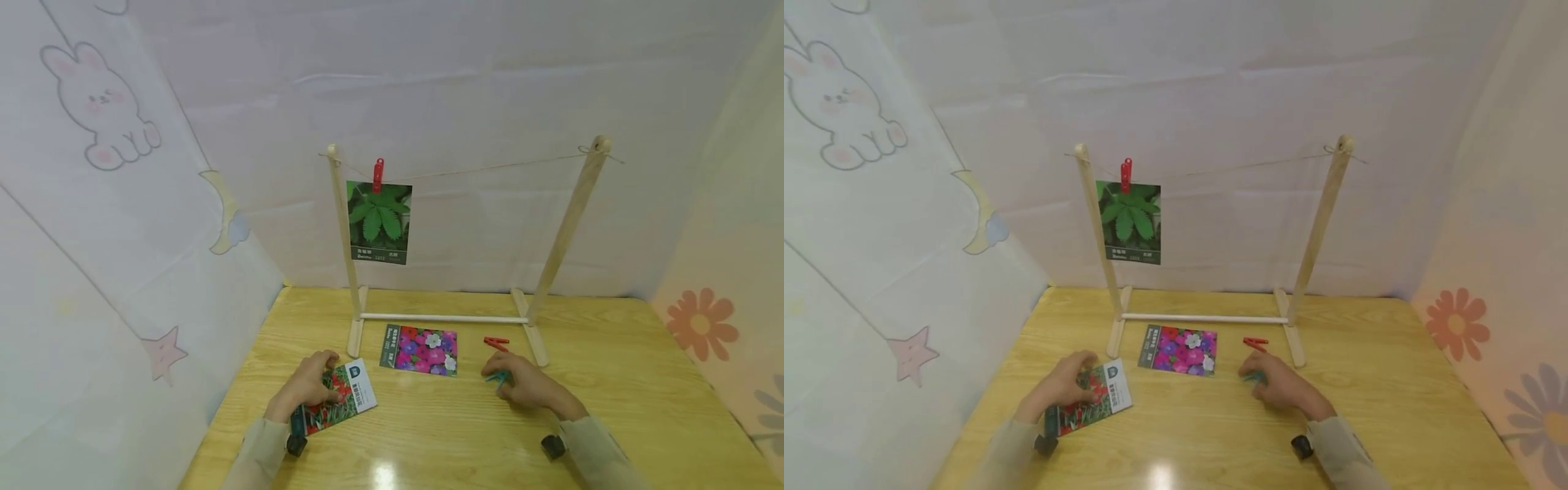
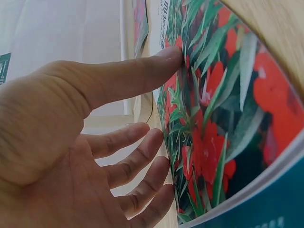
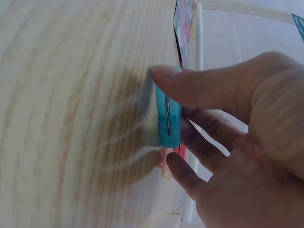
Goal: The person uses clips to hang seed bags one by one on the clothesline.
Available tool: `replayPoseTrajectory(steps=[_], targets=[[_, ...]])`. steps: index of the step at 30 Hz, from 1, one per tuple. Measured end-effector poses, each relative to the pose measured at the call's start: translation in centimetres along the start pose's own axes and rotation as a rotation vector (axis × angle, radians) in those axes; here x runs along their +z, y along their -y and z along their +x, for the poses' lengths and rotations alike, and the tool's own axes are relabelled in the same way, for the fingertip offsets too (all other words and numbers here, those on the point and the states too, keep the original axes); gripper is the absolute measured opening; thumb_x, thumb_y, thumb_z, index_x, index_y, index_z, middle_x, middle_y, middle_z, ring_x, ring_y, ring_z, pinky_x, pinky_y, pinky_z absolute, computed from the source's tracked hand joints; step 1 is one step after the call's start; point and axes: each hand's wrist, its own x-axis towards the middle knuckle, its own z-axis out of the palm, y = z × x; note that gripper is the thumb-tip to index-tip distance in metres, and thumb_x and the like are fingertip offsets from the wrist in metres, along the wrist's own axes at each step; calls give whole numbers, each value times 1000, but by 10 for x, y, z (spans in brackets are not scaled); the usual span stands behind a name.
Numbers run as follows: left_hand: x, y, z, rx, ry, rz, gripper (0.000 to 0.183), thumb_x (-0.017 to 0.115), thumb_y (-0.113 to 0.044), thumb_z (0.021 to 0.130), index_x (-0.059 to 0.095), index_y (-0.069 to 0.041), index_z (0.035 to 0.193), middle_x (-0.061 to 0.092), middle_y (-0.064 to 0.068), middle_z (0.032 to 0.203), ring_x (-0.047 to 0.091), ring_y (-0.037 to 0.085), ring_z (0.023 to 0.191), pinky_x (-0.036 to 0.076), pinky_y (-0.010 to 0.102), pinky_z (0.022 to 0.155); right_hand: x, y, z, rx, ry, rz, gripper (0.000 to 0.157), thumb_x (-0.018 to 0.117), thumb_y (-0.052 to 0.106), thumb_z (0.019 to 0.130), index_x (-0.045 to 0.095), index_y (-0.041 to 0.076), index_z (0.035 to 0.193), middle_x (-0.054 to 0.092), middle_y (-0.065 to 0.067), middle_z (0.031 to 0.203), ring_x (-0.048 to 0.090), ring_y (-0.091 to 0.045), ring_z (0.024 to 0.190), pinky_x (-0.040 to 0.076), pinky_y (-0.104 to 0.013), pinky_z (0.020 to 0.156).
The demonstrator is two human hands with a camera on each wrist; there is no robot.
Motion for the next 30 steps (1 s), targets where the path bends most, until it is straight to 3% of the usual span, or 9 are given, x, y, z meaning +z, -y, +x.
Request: replayPoseTrajectory(steps=[13,19,25,30], targets=[[1,1,1,38,21,43,83,100,-13,73,58,-3,144,66,16,134,61,37,119,53,58,101,8,-1,-2,-33,-30,-2,31,85,5,90,77,4,120,67,-7,113,65,-26,103,60,-37,90],[-2,-3,6,15,36,13,84,101,-12,71,59,-5,144,67,15,134,66,32,114,56,54,97,8,-1,-2,-36,-49,-47,27,84,5,91,77,6,117,67,-4,111,64,-23,101,60,-38,89],[-4,0,10,40,76,-44,63,96,-7,78,64,-4,133,69,15,126,67,31,112,56,54,100,5,-1,-1,-9,-45,-31,25,83,6,92,76,5,116,72,-7,114,68,-29,104,60,-38,89],[-6,5,14,67,86,-76,42,86,-7,90,68,-1,127,71,14,117,68,27,104,59,47,90,2,0,-1,15,-51,-51,26,82,9,94,75,4,118,74,-10,118,69,-32,107,60,-38,90]])
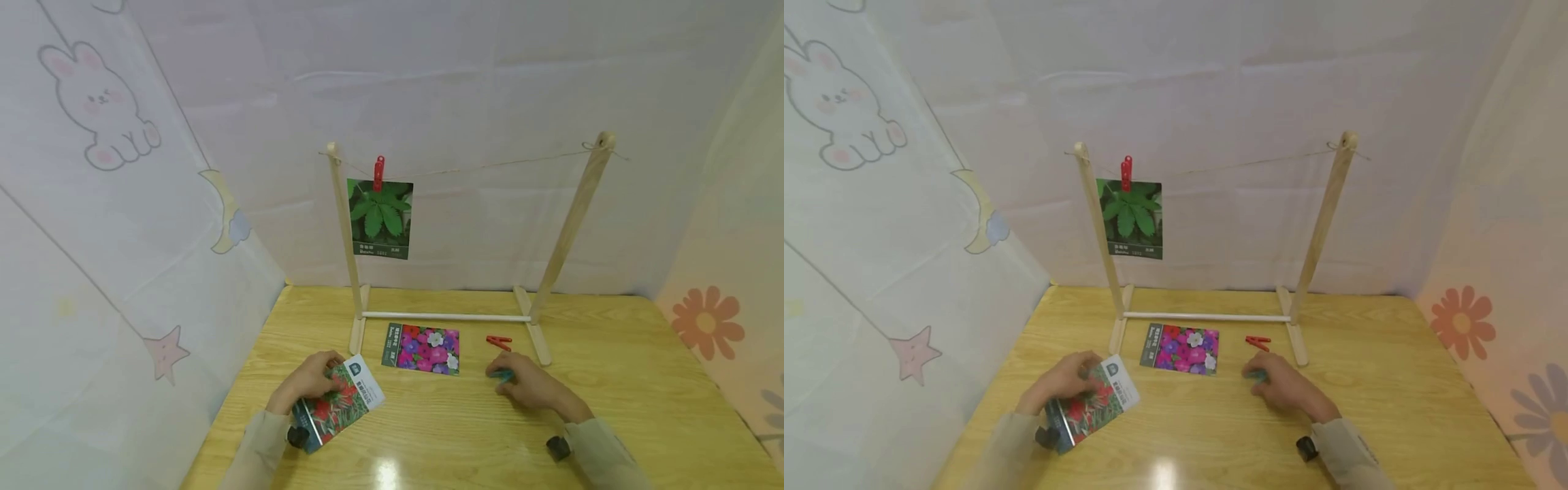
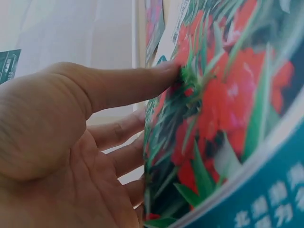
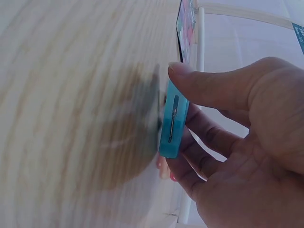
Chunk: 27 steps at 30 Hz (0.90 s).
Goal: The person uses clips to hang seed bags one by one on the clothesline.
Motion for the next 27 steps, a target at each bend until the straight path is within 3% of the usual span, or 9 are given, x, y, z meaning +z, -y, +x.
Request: replayPoseTrajectory(steps=[7,15,19,27], targets=[[-12,1,5,56,53,-43,21,73,-9,101,71,-1,120,76,14,114,73,31,105,61,49,89,-7,4,0,25,-10,45,29,81,8,95,72,3,122,73,-11,120,70,-29,106,61,-38,89],[-25,-10,0,113,144,-107,24,67,-12,106,66,1,127,74,18,119,72,36,110,60,51,88,-14,10,-5,-8,-59,48,32,80,8,96,71,-2,125,74,-13,118,70,-27,101,62,-48,93],[-29,-13,-1,130,127,-97,29,67,-14,107,66,0,132,73,18,124,70,39,115,59,56,93,-21,13,-7,-20,-90,42,31,80,9,95,72,0,124,76,-13,115,70,-28,99,61,-52,92],[-37,-21,-2,178,64,-78,26,67,-16,107,68,-2,129,72,18,125,71,37,113,60,55,93,-41,19,-5,15,-99,46,30,76,7,99,72,1,128,73,-16,119,71,-29,102,63,-41,89]])
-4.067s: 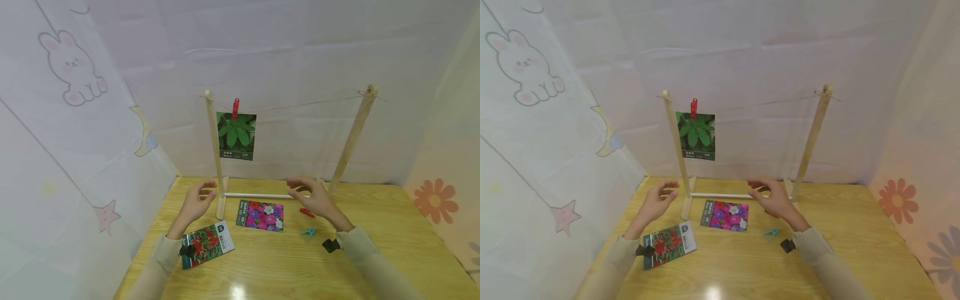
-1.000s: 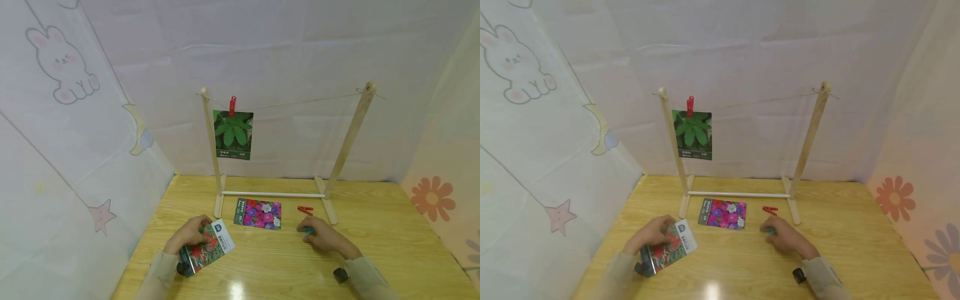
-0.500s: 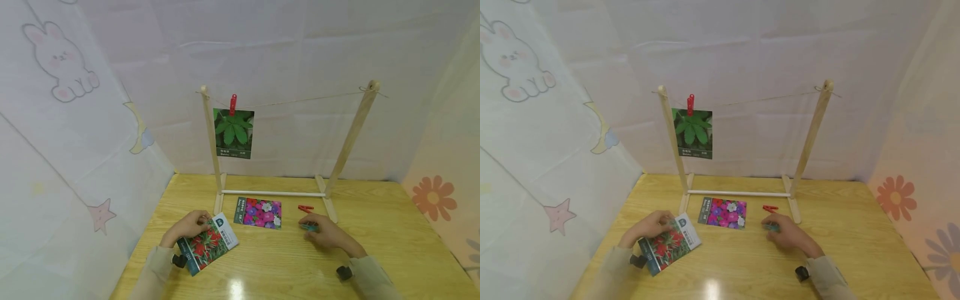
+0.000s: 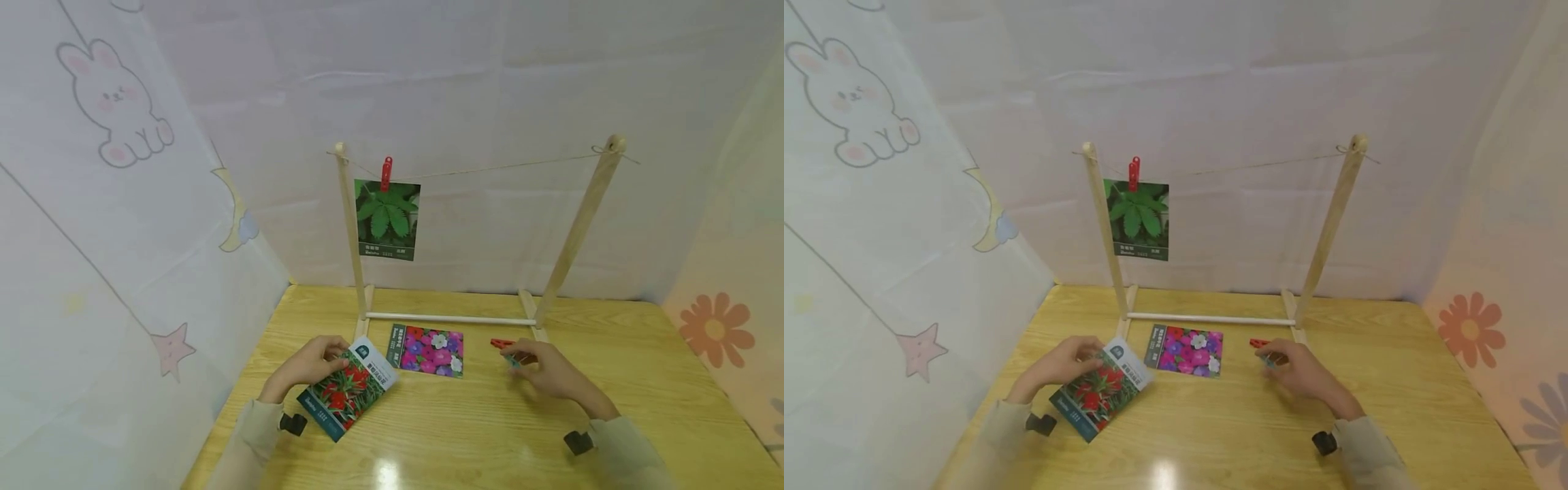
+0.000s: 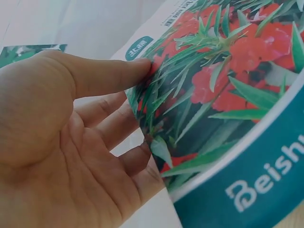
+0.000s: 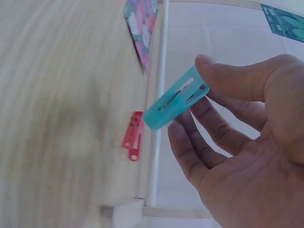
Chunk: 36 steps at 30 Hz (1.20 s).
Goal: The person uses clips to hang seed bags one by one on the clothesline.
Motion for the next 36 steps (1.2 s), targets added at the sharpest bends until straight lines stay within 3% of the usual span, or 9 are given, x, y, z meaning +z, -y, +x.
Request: replayPoseTrajectory(steps=[7,15,26,36], targets=[[-4,-9,-1,84,-32,47,26,63,-18,109,69,-2,129,68,25,133,69,43,116,59,60,96,-15,10,3,11,-39,12,31,76,7,99,71,3,129,72,-14,117,72,-24,101,64,-34,86],[-6,-22,3,116,-34,56,23,60,-16,111,71,-6,128,73,15,125,72,33,110,60,55,94,-27,21,8,-34,-71,-20,30,75,8,101,71,3,130,74,-13,119,73,-24,102,64,-34,85],[-5,-40,13,42,-73,1,30,59,-22,112,68,-6,136,72,13,128,69,33,116,59,55,96,-42,36,16,-87,-102,-19,27,73,5,101,73,4,128,76,-9,115,73,-18,99,64,-31,85],[-7,-60,28,72,-141,-54,32,63,-16,109,65,-4,139,75,18,128,72,36,119,61,53,97,-58,45,25,-92,-117,-60,30,73,5,101,72,1,131,75,-10,116,73,-24,101,63,-33,87]])
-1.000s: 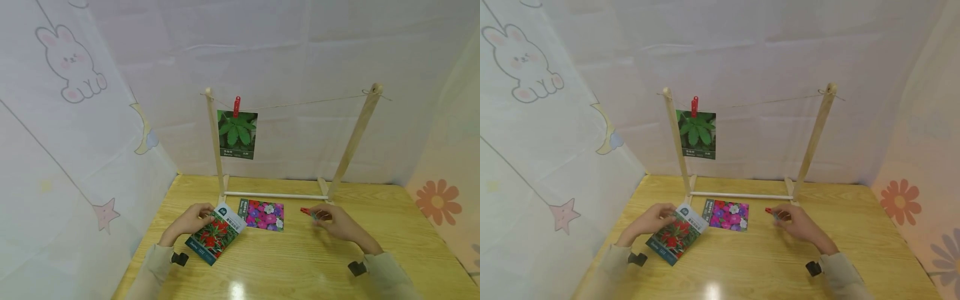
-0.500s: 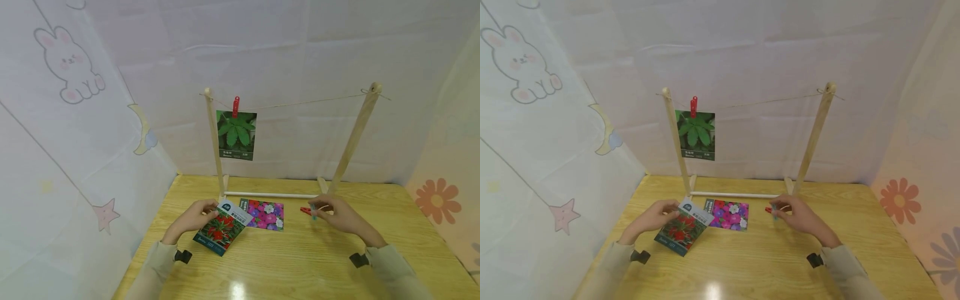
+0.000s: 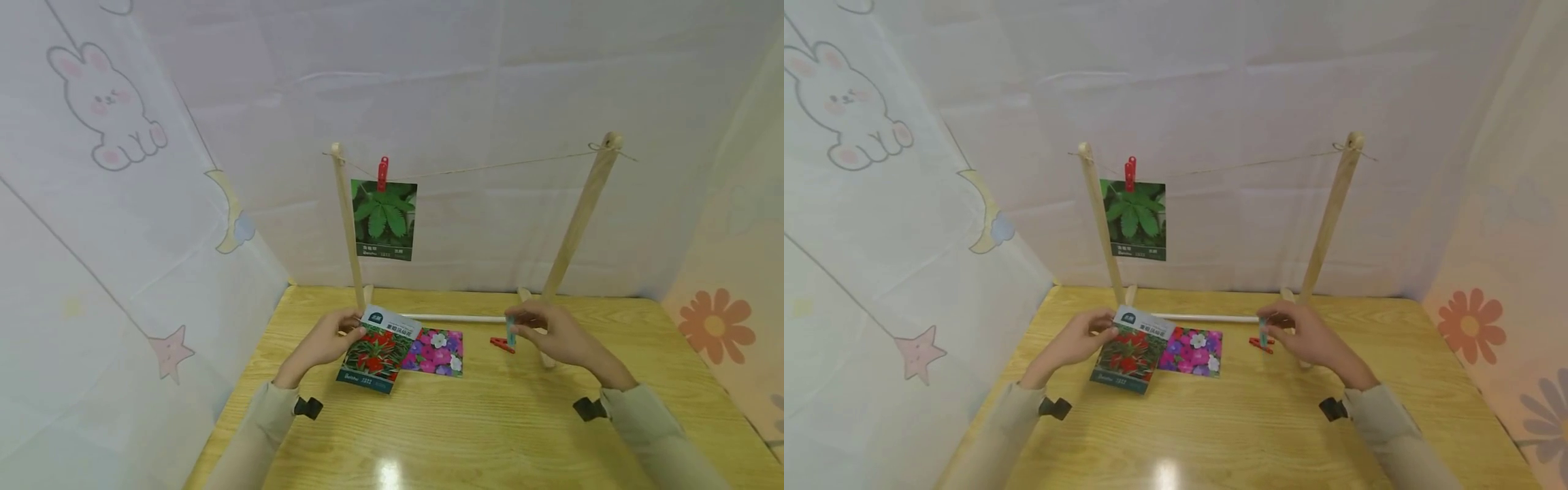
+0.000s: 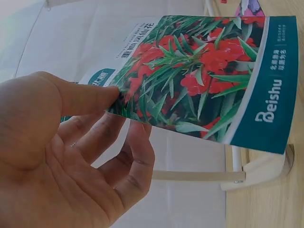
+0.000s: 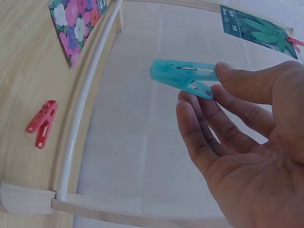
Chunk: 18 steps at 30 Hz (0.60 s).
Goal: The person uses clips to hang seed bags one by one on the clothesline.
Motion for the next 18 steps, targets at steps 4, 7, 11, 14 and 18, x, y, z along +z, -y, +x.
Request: replayPoseTrajectory(steps=[4,7,11,14,18], targets=[[1,-8,5,-6,-11,-6,35,63,-16,110,63,-2,142,74,19,130,71,36,121,61,54,98,-6,3,3,8,-7,-21,30,72,8,102,71,3,132,75,-9,118,73,-22,104,63,-32,90],[2,-12,8,9,-26,3,35,62,-17,110,62,-2,142,74,18,131,71,37,122,59,56,100,-10,6,6,-6,-19,-26,31,72,7,103,71,2,133,76,-9,119,73,-20,106,62,-30,92],[2,-15,13,55,-49,26,31,61,-19,111,65,-4,138,74,17,131,70,38,121,57,58,102,-15,9,11,-33,-39,-21,31,72,5,102,71,2,133,76,-11,120,73,-16,105,61,-23,92],[3,-17,16,78,-65,35,30,60,-20,112,66,-5,137,74,16,131,70,38,120,57,57,103,-19,12,15,-50,-45,-11,29,71,4,102,72,2,132,75,-13,122,74,-19,105,60,-21,92],[5,-21,20,81,-83,38,30,60,-20,111,66,-5,137,74,15,130,71,36,118,57,54,104,-23,17,18,-52,-49,-8,28,70,3,103,72,4,131,75,-15,123,76,-26,105,61,-22,91]])
